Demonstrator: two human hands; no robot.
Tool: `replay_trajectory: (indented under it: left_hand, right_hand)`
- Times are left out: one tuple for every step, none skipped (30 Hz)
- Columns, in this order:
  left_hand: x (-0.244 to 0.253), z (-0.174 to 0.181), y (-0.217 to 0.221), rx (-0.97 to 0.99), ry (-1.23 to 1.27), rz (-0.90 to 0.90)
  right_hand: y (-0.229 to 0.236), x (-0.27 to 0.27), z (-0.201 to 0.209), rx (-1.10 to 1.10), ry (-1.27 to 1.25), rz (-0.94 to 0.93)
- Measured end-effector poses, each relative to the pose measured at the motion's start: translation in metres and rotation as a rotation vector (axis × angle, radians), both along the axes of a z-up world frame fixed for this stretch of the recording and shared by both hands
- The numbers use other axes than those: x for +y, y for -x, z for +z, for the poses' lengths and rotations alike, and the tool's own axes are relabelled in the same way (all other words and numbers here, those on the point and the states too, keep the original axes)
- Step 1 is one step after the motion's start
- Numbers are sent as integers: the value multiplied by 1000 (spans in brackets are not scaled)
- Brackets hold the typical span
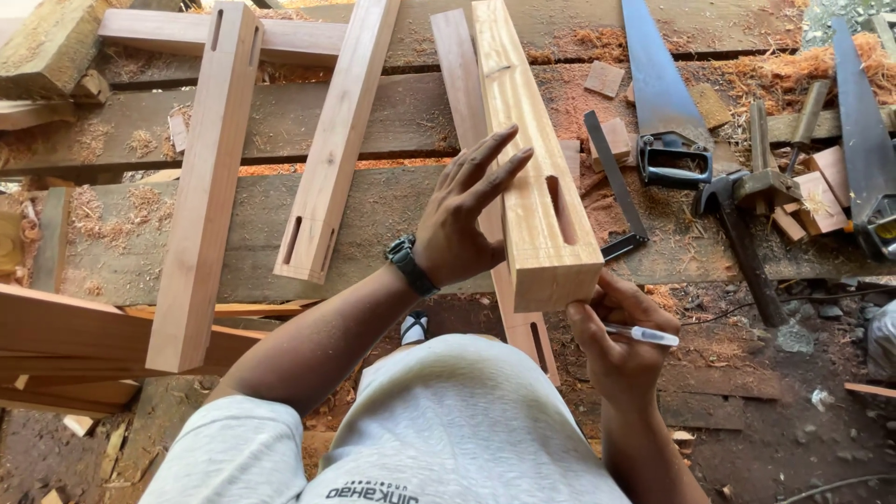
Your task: The person marks lines on wooden planks using a square ruler and a pen. They align the ruler on the wood, draw lines, and then move the planks around the workbench to continue the process.
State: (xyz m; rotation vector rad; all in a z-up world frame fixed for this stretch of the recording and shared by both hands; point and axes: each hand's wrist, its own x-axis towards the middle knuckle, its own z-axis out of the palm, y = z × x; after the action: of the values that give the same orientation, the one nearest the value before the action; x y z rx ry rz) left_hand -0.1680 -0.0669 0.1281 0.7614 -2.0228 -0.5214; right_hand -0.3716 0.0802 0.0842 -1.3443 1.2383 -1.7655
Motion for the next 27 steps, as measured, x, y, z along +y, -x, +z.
replay_trajectory:
  left_hand:
    - [0,-3,1,-6,8,10]
    - [0,-6,2,-13,15,19]
    - [0,-7,3,-13,13,17]
    - [0,-9,3,-13,19,11]
    - [0,-10,4,-13,25,5]
    - [1,-12,4,-13,23,4]
    - [1,-14,5,-28,30,13]
    - [2,-16,6,-42,36,22]
    - [4,-16,8,-41,34,20]
    - [6,-17,9,-42,26,31]
    - [7,-17,11,-44,17,42]
    - [8,-22,14,-43,15,38]
    - [9,-28,17,-100,80,80]
    - [10,-34,19,-157,145,125]
    - [13,-41,25,-157,141,123]
    - [14,-48,31,-156,160,127]
    - [15,-54,36,-155,179,131]
    - [18,-63,43,-153,179,132]
    - [20,-72,50,-154,191,98]
    - [23,-81,57,-154,202,68]
    - [26,-95,63,-152,201,75]
    - [29,-109,67,-200,226,33]
    - [33,-123,72,-248,250,-9]
    - [33,-131,67,-250,249,-1]
    - [33,-138,63,-394,268,-70]
    - [34,-147,60,-537,284,-141]
    - [31,-147,52,-538,280,-133]
  right_hand:
    - [2,0,-3,-10,6,8]
    - [3,1,-5,-22,12,16]
    - [5,3,-7,-22,10,13]
    - [7,4,-10,-22,2,11]
    - [8,5,-12,-23,-6,9]
    - [7,6,-10,-23,-8,8]
    - [7,8,-9,-17,-11,7]
    - [7,9,-8,-9,-15,5]
    - [4,13,4,-8,-18,2]
    - [1,17,16,109,-74,-33]
    - [-3,20,27,225,-130,-68]
    - [-2,24,41,225,-133,-72]
    - [-2,28,54,458,-132,-119]
    - [-2,31,68,690,-130,-161]
    - [1,35,66,691,-134,-161]
    - [4,38,64,805,-244,-232]
    - [7,42,62,918,-355,-304]
    - [11,42,58,921,-354,-304]
    - [14,43,54,931,-489,-299]
    - [18,43,49,941,-621,-290]
    - [23,50,38,946,-618,-284]
    - [27,55,26,975,-699,-242]
    - [32,61,15,1002,-780,-200]
    - [32,67,-2,1005,-776,-193]
    - [32,72,-19,892,-912,-196]
    - [33,79,-35,777,-1046,-198]
    - [32,79,-47,781,-1045,-190]
